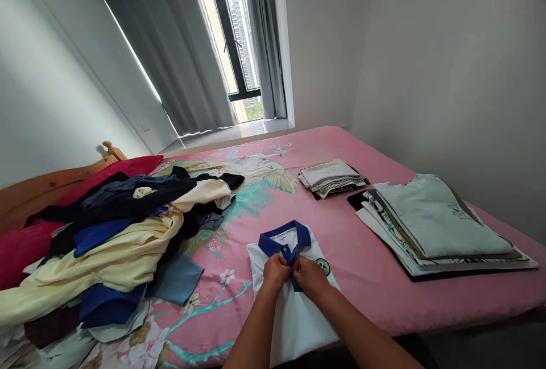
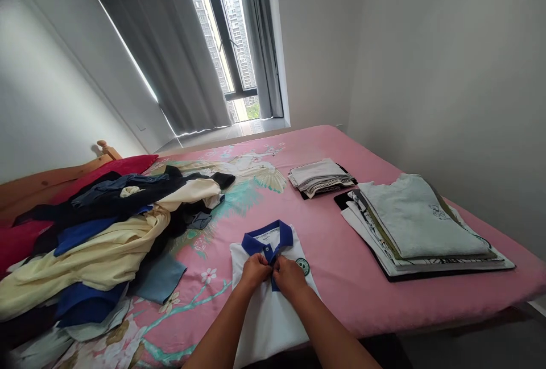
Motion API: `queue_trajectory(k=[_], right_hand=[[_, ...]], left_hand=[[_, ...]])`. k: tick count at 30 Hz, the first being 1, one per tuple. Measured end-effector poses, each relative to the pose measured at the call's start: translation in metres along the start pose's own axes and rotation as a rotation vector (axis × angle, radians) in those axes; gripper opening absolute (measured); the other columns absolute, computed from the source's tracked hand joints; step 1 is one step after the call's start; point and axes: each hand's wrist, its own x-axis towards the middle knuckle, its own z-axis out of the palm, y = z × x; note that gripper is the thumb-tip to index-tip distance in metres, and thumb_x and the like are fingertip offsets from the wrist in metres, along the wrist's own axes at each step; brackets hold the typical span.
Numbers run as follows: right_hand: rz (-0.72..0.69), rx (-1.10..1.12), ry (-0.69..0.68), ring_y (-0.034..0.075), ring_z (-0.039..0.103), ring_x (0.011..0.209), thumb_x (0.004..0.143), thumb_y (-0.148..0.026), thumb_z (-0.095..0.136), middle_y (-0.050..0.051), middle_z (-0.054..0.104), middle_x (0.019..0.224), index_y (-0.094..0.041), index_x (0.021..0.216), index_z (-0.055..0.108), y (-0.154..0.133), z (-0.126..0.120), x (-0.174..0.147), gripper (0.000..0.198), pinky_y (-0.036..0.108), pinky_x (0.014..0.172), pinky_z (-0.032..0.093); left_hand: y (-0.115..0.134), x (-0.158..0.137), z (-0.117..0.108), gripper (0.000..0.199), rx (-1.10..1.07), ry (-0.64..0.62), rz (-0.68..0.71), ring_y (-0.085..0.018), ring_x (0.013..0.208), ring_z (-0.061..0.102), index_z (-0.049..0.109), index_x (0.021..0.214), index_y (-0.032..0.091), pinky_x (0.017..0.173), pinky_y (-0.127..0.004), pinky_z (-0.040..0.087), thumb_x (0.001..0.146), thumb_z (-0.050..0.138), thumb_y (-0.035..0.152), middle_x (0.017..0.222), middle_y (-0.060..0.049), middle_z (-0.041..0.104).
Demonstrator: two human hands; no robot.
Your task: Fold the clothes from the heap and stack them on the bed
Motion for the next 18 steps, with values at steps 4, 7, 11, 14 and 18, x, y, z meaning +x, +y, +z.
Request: queue_trajectory(k=[4, 7, 11, 14, 18], right_hand=[[0.011, -0.007, 0.005, 0.019, 0.063, 0.076, 0.078, -0.021, 0.049, 0.004, 0.069, 0.08, -0.02, 0.082, 0.061, 0.0, 0.003, 0.0, 0.012, 0.026, 0.059, 0.03], [0.001, -0.003, 0.002, 0.019, 0.063, 0.076, 0.078, -0.022, 0.05, 0.004, 0.069, 0.081, -0.02, 0.084, 0.06, 0.002, 0.004, 0.0, 0.012, 0.026, 0.059, 0.029], [-0.013, 0.018, -0.013, 0.018, 0.063, 0.076, 0.078, -0.021, 0.05, 0.003, 0.069, 0.082, -0.021, 0.085, 0.059, 0.004, 0.003, 0.0, 0.012, 0.025, 0.059, 0.03], [-0.023, 0.039, -0.024, 0.017, 0.062, 0.078, 0.077, -0.02, 0.05, 0.003, 0.069, 0.083, -0.021, 0.084, 0.06, 0.006, 0.002, 0.001, 0.012, 0.025, 0.062, 0.031], [-0.028, 0.06, -0.03, 0.018, 0.062, 0.082, 0.075, -0.019, 0.05, 0.004, 0.069, 0.087, -0.02, 0.086, 0.061, 0.007, 0.002, 0.002, 0.015, 0.025, 0.065, 0.033]], left_hand=[[0.001, 0.002, 0.001, 0.022, 0.02, 0.004, -0.059, -0.02, 0.062, 0.06, 0.048, 0.053, 0.022, 0.056, -0.026, 0.037, 0.05, 0.065, 0.009, 0.049, 0.003, 0.056], [-0.003, 0.003, 0.004, 0.018, 0.007, -0.005, -0.094, -0.018, 0.054, 0.059, 0.051, 0.058, 0.022, 0.053, -0.026, 0.038, 0.055, 0.067, 0.015, 0.049, 0.003, 0.057], [-0.007, 0.004, 0.008, 0.014, -0.007, -0.012, -0.124, -0.015, 0.047, 0.055, 0.054, 0.066, 0.02, 0.051, -0.026, 0.039, 0.06, 0.067, 0.021, 0.049, 0.005, 0.056], [-0.005, 0.003, 0.01, 0.016, -0.005, -0.002, -0.123, -0.016, 0.049, 0.056, 0.053, 0.064, 0.021, 0.05, -0.025, 0.038, 0.058, 0.067, 0.019, 0.048, 0.005, 0.055], [-0.002, -0.001, 0.01, 0.02, 0.017, 0.022, -0.09, -0.017, 0.058, 0.059, 0.051, 0.061, 0.022, 0.054, -0.025, 0.038, 0.053, 0.068, 0.014, 0.054, 0.004, 0.057]])
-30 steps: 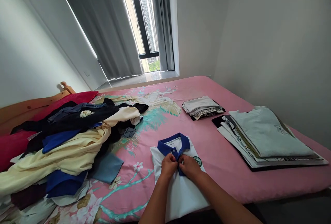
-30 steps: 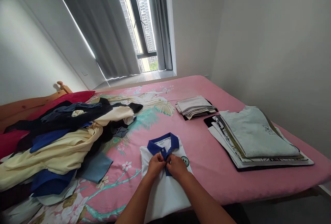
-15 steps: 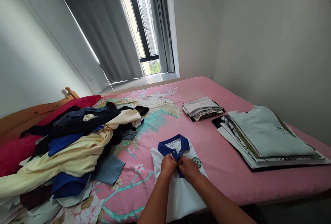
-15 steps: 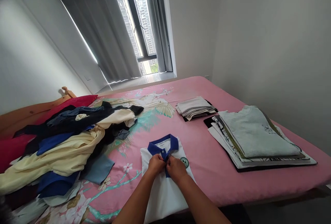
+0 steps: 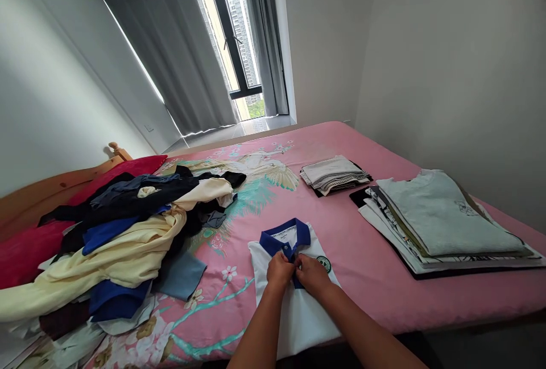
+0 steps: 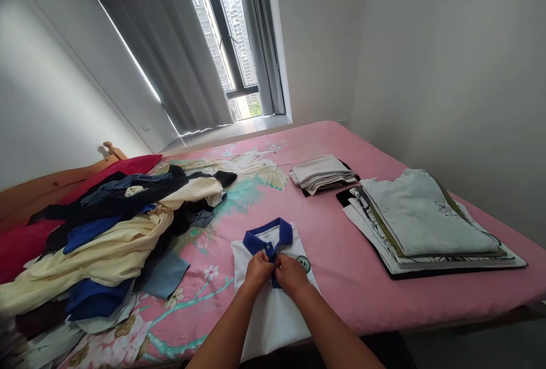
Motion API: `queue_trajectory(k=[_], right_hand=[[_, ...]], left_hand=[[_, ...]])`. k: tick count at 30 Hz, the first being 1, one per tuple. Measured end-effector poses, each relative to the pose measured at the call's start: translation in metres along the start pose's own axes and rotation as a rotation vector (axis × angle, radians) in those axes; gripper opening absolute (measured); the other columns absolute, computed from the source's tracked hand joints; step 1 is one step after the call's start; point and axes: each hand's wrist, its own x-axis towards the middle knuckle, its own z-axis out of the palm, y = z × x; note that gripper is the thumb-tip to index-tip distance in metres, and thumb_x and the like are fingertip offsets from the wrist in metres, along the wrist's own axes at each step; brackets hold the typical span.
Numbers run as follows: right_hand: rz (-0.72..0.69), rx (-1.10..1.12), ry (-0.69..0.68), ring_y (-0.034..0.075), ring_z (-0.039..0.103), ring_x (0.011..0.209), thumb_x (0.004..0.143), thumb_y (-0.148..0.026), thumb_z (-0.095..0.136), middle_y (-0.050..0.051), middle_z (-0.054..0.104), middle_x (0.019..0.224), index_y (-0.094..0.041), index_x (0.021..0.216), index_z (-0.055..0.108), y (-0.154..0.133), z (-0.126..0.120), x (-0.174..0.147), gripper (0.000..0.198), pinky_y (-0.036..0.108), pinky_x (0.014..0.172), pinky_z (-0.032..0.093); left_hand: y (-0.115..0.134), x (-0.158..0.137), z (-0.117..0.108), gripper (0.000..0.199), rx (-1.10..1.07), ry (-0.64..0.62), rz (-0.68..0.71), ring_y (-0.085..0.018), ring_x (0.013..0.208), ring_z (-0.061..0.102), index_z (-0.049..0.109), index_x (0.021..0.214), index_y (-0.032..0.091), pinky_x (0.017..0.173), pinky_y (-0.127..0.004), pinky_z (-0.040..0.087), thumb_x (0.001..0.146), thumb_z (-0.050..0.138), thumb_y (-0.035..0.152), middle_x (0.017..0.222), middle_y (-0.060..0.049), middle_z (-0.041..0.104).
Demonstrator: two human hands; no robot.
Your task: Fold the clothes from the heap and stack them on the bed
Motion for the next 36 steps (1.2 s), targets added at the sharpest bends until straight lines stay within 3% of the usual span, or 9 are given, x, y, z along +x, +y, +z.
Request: queue_trajectory(k=[17, 25, 31, 36], right_hand=[[0.049, -0.075, -0.002, 0.018, 0.062, 0.08, 0.075, -0.021, 0.05, 0.003, 0.069, 0.084, -0.022, 0.082, 0.063, -0.006, 0.001, 0.003, 0.015, 0.025, 0.062, 0.032], [0.052, -0.116, 0.022, 0.02, 0.063, 0.078, 0.077, -0.026, 0.05, 0.005, 0.069, 0.081, -0.021, 0.08, 0.062, -0.009, 0.003, 0.002, 0.014, 0.027, 0.061, 0.032], [0.011, -0.142, 0.056, 0.019, 0.062, 0.073, 0.081, -0.027, 0.047, 0.005, 0.067, 0.077, -0.02, 0.086, 0.06, -0.009, 0.005, -0.008, 0.015, 0.027, 0.059, 0.03], [0.013, -0.114, 0.051, 0.017, 0.06, 0.071, 0.08, -0.026, 0.047, 0.004, 0.067, 0.075, -0.02, 0.084, 0.059, -0.01, 0.003, -0.007, 0.014, 0.026, 0.059, 0.029]], left_hand=[[0.001, -0.006, -0.011, 0.014, 0.028, -0.077, -0.006, -0.016, 0.063, 0.062, 0.055, 0.065, 0.02, 0.056, -0.022, 0.042, 0.059, 0.066, 0.013, 0.058, 0.002, 0.061], [-0.004, -0.006, -0.014, 0.011, -0.091, -0.221, -0.058, -0.014, 0.044, 0.057, 0.056, 0.075, 0.018, 0.045, -0.023, 0.043, 0.068, 0.064, 0.017, 0.043, 0.006, 0.052], [-0.008, -0.006, -0.015, 0.019, -0.204, -0.388, -0.106, -0.008, 0.045, 0.056, 0.055, 0.095, 0.013, 0.043, -0.02, 0.046, 0.084, 0.056, 0.028, 0.055, 0.007, 0.056], [-0.009, -0.005, -0.014, 0.022, -0.225, -0.384, -0.121, -0.007, 0.043, 0.054, 0.057, 0.093, 0.013, 0.042, -0.019, 0.046, 0.086, 0.054, 0.033, 0.056, 0.007, 0.055]])
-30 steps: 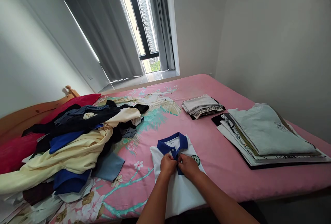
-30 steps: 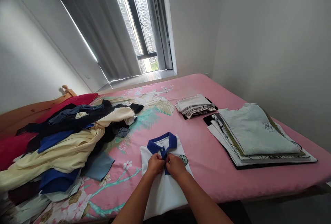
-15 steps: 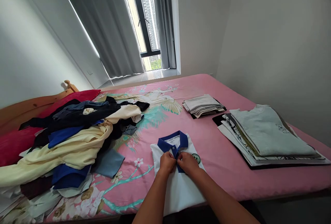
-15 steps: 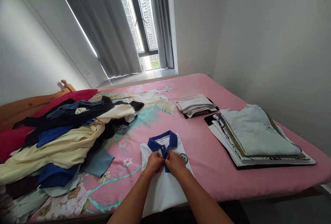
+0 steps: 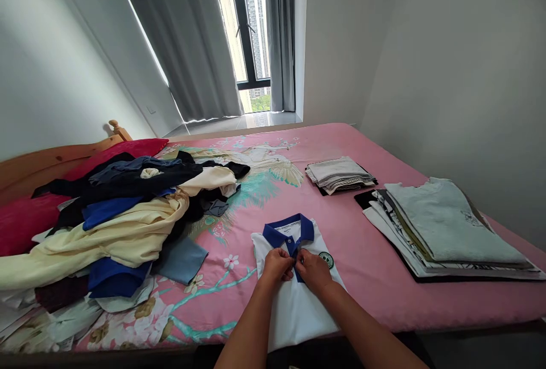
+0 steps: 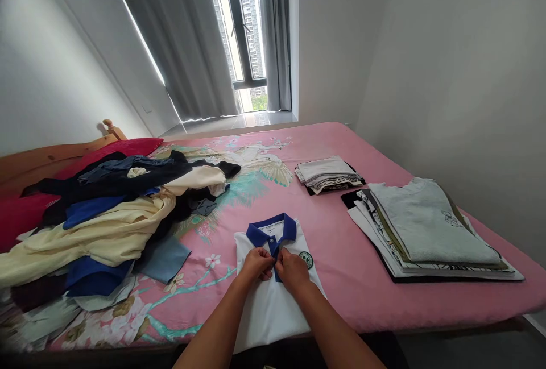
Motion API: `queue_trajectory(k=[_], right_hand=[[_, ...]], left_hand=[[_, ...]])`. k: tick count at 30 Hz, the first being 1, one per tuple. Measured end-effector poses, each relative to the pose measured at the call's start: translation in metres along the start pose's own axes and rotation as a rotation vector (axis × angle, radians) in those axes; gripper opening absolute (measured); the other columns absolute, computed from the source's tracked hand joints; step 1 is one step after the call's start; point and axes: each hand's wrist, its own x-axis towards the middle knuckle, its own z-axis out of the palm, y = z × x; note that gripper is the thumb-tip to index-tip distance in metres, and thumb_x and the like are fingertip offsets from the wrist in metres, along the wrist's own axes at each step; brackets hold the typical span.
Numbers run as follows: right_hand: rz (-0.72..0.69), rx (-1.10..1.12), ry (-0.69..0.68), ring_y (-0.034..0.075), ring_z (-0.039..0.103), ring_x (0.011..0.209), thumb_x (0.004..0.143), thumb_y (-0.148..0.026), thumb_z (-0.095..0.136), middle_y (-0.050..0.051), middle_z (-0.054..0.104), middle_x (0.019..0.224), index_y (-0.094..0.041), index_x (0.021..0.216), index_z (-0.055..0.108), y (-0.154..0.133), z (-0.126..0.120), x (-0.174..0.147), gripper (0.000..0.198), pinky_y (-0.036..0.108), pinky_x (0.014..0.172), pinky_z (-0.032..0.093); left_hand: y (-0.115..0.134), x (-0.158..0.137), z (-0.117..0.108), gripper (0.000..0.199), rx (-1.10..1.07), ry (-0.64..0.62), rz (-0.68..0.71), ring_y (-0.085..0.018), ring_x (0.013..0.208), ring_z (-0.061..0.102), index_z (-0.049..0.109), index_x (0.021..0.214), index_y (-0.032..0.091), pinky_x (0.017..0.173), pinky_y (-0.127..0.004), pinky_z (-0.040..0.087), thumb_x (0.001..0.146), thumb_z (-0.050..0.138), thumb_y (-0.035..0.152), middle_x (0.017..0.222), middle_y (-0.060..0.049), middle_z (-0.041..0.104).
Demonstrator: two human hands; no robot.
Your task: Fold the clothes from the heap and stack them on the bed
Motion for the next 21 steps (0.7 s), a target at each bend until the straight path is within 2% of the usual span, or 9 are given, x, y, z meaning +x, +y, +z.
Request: queue_trajectory(k=[4, 9, 11, 16, 21], right_hand=[[0.033, 0.058, -0.043, 0.015, 0.06, 0.072, 0.075, -0.021, 0.051, 0.003, 0.067, 0.077, -0.019, 0.076, 0.06, 0.002, -0.003, 0.007, 0.01, 0.023, 0.058, 0.031], [0.087, 0.126, -0.157, 0.01, 0.052, 0.044, 0.075, -0.019, 0.048, -0.002, 0.059, 0.051, -0.019, 0.076, 0.06, 0.006, -0.004, 0.014, 0.012, 0.021, 0.046, 0.029], [0.088, 0.137, -0.169, 0.009, 0.049, 0.039, 0.074, -0.018, 0.047, -0.004, 0.057, 0.049, -0.019, 0.078, 0.06, 0.006, -0.004, 0.014, 0.014, 0.02, 0.045, 0.029], [0.034, 0.114, -0.111, 0.012, 0.057, 0.058, 0.073, -0.021, 0.052, 0.0, 0.065, 0.066, -0.019, 0.082, 0.06, 0.004, -0.004, 0.012, 0.012, 0.021, 0.054, 0.034], [-0.012, 0.041, -0.063, 0.016, 0.06, 0.077, 0.073, -0.021, 0.052, 0.004, 0.067, 0.08, -0.018, 0.077, 0.059, 0.002, -0.002, 0.01, 0.008, 0.024, 0.066, 0.035]], left_hand=[[0.0, -0.002, 0.002, 0.014, -0.01, 0.044, 0.019, -0.009, 0.039, 0.055, 0.056, 0.087, 0.014, 0.039, -0.02, 0.045, 0.082, 0.058, 0.027, 0.048, 0.008, 0.053], [0.003, -0.006, 0.003, 0.012, -0.029, 0.109, 0.048, -0.015, 0.035, 0.055, 0.05, 0.071, 0.019, 0.033, -0.021, 0.041, 0.067, 0.062, 0.016, 0.036, 0.008, 0.05], [0.003, -0.007, 0.003, 0.015, -0.037, 0.121, 0.051, -0.015, 0.033, 0.054, 0.048, 0.068, 0.02, 0.032, -0.02, 0.04, 0.064, 0.061, 0.014, 0.035, 0.008, 0.049], [0.004, -0.008, 0.002, 0.015, -0.059, 0.104, 0.065, -0.015, 0.034, 0.055, 0.048, 0.067, 0.02, 0.031, -0.02, 0.039, 0.064, 0.06, 0.012, 0.037, 0.007, 0.051], [0.001, -0.006, 0.0, 0.012, -0.08, 0.058, 0.049, -0.012, 0.035, 0.055, 0.052, 0.074, 0.017, 0.034, -0.019, 0.041, 0.069, 0.062, 0.015, 0.039, 0.008, 0.051]])
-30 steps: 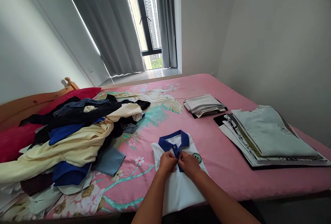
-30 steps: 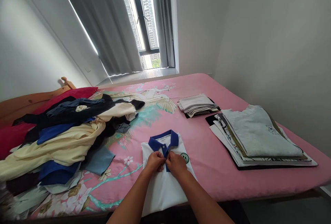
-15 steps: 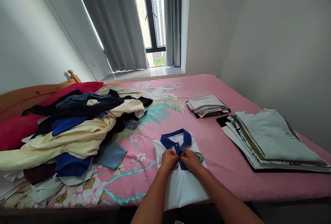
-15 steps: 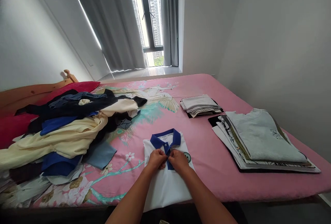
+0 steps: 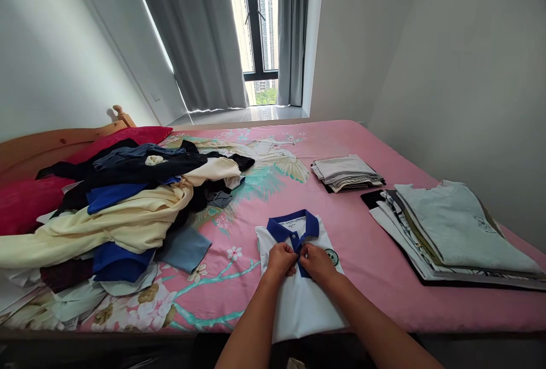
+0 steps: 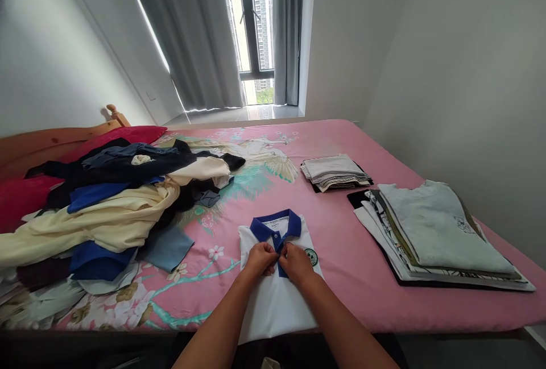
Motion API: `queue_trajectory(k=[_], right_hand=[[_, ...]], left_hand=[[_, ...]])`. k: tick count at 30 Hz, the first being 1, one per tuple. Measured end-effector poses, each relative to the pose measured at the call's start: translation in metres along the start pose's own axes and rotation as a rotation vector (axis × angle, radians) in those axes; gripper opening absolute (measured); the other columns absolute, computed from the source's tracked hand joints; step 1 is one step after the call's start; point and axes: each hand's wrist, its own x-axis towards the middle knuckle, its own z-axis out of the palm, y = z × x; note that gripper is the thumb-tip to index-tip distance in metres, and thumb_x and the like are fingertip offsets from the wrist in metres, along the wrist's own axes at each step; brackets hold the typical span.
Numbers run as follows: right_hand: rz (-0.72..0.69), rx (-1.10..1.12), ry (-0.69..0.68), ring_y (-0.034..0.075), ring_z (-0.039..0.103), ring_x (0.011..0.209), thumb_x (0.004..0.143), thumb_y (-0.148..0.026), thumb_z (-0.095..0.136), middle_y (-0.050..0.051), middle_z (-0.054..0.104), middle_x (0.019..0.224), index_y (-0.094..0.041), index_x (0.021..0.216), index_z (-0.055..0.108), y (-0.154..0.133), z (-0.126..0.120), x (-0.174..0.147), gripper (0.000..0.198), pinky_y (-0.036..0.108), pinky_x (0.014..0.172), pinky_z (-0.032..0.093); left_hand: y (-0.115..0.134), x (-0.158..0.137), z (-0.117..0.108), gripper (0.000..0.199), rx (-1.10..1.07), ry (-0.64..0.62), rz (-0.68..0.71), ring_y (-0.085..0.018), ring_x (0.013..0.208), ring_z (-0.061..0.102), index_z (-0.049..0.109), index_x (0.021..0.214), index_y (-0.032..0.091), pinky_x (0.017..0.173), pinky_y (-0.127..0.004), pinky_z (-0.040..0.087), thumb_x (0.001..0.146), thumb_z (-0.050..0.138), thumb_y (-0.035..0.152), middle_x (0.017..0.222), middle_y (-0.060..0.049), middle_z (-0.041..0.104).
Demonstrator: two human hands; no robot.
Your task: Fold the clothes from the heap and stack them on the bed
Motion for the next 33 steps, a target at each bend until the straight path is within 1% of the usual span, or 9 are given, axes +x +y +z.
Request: queue_trajectory(k=[4, 8, 15, 17, 19, 22, 26, 29, 33], right_hand=[[-0.024, -0.057, 0.01, 0.017, 0.06, 0.076, 0.077, -0.021, 0.049, 0.005, 0.067, 0.079, -0.018, 0.081, 0.059, -0.001, 0.003, -0.004, 0.01, 0.025, 0.066, 0.033], [-0.022, -0.104, 0.026, 0.019, 0.061, 0.073, 0.08, -0.021, 0.047, 0.006, 0.067, 0.078, -0.018, 0.088, 0.058, -0.003, 0.006, -0.01, 0.014, 0.026, 0.063, 0.031], [0.027, -0.042, 0.01, 0.019, 0.06, 0.076, 0.078, -0.02, 0.047, 0.007, 0.066, 0.079, -0.018, 0.086, 0.059, -0.004, 0.004, -0.01, 0.014, 0.026, 0.063, 0.032], [0.059, 0.026, -0.032, 0.017, 0.06, 0.073, 0.075, -0.018, 0.049, 0.005, 0.066, 0.076, -0.018, 0.079, 0.059, -0.002, 0.0, -0.005, 0.011, 0.024, 0.061, 0.034], [0.096, 0.109, -0.103, 0.014, 0.059, 0.061, 0.074, -0.019, 0.049, 0.002, 0.064, 0.065, -0.018, 0.073, 0.059, -0.001, -0.004, 0.0, 0.01, 0.022, 0.055, 0.036], [0.151, 0.234, -0.232, 0.012, 0.052, 0.04, 0.075, -0.022, 0.046, -0.002, 0.053, 0.044, -0.018, 0.063, 0.054, 0.002, -0.007, 0.007, 0.016, 0.021, 0.043, 0.035], [0.211, 0.348, -0.343, 0.012, 0.046, 0.029, 0.076, -0.026, 0.042, -0.005, 0.043, 0.035, -0.019, 0.055, 0.047, 0.004, -0.007, 0.013, 0.023, 0.02, 0.033, 0.031], [0.247, 0.377, -0.32, 0.01, 0.043, 0.027, 0.077, -0.028, 0.044, -0.006, 0.044, 0.037, -0.019, 0.063, 0.05, 0.002, -0.007, 0.011, 0.018, 0.02, 0.032, 0.03], [0.271, 0.356, -0.169, 0.011, 0.049, 0.032, 0.081, -0.038, 0.044, -0.004, 0.055, 0.046, -0.02, 0.079, 0.056, -0.003, -0.009, 0.008, 0.022, 0.021, 0.037, 0.034]], left_hand=[[-0.002, 0.002, -0.002, 0.013, -0.01, -0.052, -0.02, -0.01, 0.039, 0.057, 0.056, 0.083, 0.014, 0.039, -0.019, 0.045, 0.076, 0.063, 0.022, 0.046, 0.008, 0.055], [-0.002, 0.003, -0.001, 0.014, 0.008, -0.051, -0.041, -0.009, 0.039, 0.056, 0.057, 0.086, 0.013, 0.041, -0.02, 0.046, 0.08, 0.06, 0.026, 0.048, 0.009, 0.055], [-0.003, 0.004, 0.004, 0.008, 0.058, 0.04, -0.001, -0.013, 0.035, 0.055, 0.055, 0.075, 0.016, 0.037, -0.021, 0.043, 0.071, 0.062, 0.016, 0.037, 0.009, 0.05], [-0.004, 0.002, 0.006, 0.009, 0.063, 0.07, 0.029, -0.014, 0.035, 0.055, 0.053, 0.071, 0.018, 0.035, -0.021, 0.042, 0.069, 0.06, 0.014, 0.034, 0.008, 0.048], [-0.005, -0.001, 0.006, 0.01, 0.065, 0.09, 0.061, -0.015, 0.036, 0.056, 0.051, 0.069, 0.02, 0.034, -0.021, 0.041, 0.068, 0.06, 0.015, 0.034, 0.008, 0.048], [-0.005, -0.006, 0.006, 0.012, 0.067, 0.099, 0.096, -0.015, 0.038, 0.057, 0.049, 0.067, 0.021, 0.035, -0.021, 0.042, 0.068, 0.06, 0.016, 0.036, 0.008, 0.049], [-0.005, -0.008, 0.004, 0.014, 0.057, 0.075, 0.111, -0.015, 0.039, 0.057, 0.049, 0.067, 0.021, 0.037, -0.02, 0.042, 0.067, 0.063, 0.018, 0.036, 0.008, 0.05], [-0.004, -0.008, 0.004, 0.017, 0.054, 0.069, 0.113, -0.015, 0.039, 0.057, 0.048, 0.065, 0.021, 0.035, -0.02, 0.041, 0.067, 0.065, 0.02, 0.037, 0.008, 0.049], [-0.006, -0.007, 0.005, 0.013, 0.071, 0.106, 0.136, -0.014, 0.038, 0.056, 0.049, 0.069, 0.021, 0.035, -0.02, 0.04, 0.071, 0.062, 0.026, 0.041, 0.008, 0.052]])
